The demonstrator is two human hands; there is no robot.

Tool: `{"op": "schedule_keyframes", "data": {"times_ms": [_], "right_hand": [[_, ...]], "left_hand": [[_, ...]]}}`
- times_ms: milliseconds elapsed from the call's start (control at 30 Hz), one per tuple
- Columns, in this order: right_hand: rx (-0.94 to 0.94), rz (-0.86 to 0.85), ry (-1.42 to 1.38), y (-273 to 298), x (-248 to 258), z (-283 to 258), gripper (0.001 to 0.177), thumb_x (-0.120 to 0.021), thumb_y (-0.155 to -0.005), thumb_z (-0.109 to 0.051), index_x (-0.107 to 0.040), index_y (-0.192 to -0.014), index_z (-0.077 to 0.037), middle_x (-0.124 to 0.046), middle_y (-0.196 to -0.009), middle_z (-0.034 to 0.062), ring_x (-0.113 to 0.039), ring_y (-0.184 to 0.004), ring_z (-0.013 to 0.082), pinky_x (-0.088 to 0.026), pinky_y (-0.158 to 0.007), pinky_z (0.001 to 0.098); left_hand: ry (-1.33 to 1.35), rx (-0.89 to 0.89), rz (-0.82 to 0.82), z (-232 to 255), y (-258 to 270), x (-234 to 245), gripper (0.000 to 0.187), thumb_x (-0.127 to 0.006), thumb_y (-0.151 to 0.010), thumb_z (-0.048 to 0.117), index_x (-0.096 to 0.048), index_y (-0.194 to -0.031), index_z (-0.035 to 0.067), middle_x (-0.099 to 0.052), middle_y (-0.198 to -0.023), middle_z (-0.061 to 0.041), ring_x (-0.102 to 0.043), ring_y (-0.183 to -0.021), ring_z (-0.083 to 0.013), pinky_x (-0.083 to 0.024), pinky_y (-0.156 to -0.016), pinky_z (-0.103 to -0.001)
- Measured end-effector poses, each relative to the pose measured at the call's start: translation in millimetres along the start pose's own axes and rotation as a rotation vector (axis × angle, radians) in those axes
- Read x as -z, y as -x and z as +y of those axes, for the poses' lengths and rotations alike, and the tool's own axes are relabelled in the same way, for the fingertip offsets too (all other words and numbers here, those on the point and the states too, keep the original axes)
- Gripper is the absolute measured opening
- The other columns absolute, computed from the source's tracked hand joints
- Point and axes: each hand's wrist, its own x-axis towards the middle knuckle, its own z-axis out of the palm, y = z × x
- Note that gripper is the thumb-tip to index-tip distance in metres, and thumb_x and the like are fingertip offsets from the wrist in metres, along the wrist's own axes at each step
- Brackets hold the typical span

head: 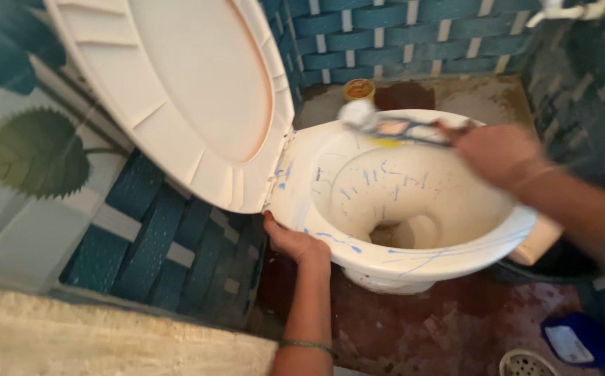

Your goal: The person cleans a toilet by applying liquid cleaner from a blue bottle and scrubbing the interior surfaces of the bowl with a handheld brush.

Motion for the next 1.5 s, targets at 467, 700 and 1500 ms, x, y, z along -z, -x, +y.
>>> {"op": "schedule_keyframes", "data": {"times_ms": [467, 700, 1500], "right_hand": [[-0.059, 0.038, 0.275, 32.4, 42.1, 3.4, 0.071, -0.050, -0.102, -0.019, -0.022, -0.163, -0.042, -0.060, -0.133, 0.0099, -0.074, -0.099, 0.0250, -0.065, -0.071, 0.0343], [-0.192, -0.232, 0.311, 82.3, 4.8, 54.4, 0.073, -0.052, -0.101, -0.023, -0.024, -0.164, -0.048, -0.064, -0.128, 0.0072, -0.078, -0.092, 0.0174, -0.065, -0.068, 0.0282], [-0.558, -0.013, 0.038, 183.8, -23.8, 73.3, 0.051, -0.046, -0.109, -0.019, -0.053, -0.153, -0.041, -0.077, -0.101, 0.0093, -0.079, -0.088, 0.0250, -0.064, -0.072, 0.0392]], "left_hand": [[-0.121, -0.174, 0.040, -1.1, 6.8, 0.1, 0.104, -0.065, -0.081, 0.038, -0.009, -0.161, 0.000, -0.040, -0.154, -0.028, -0.056, -0.132, -0.0373, -0.046, -0.109, -0.046], [-0.106, -0.149, 0.007, 5.8, 18.5, -7.4, 0.107, -0.065, -0.078, 0.038, -0.005, -0.161, 0.008, -0.041, -0.152, -0.027, -0.058, -0.128, -0.0382, -0.048, -0.104, -0.046], [-1.671, -0.451, -0.799, 10.0, 97.7, -30.9, 0.070, -0.068, -0.086, 0.029, -0.046, -0.148, 0.003, -0.013, -0.166, -0.024, -0.002, -0.153, -0.0471, 0.003, -0.121, -0.061]]}}
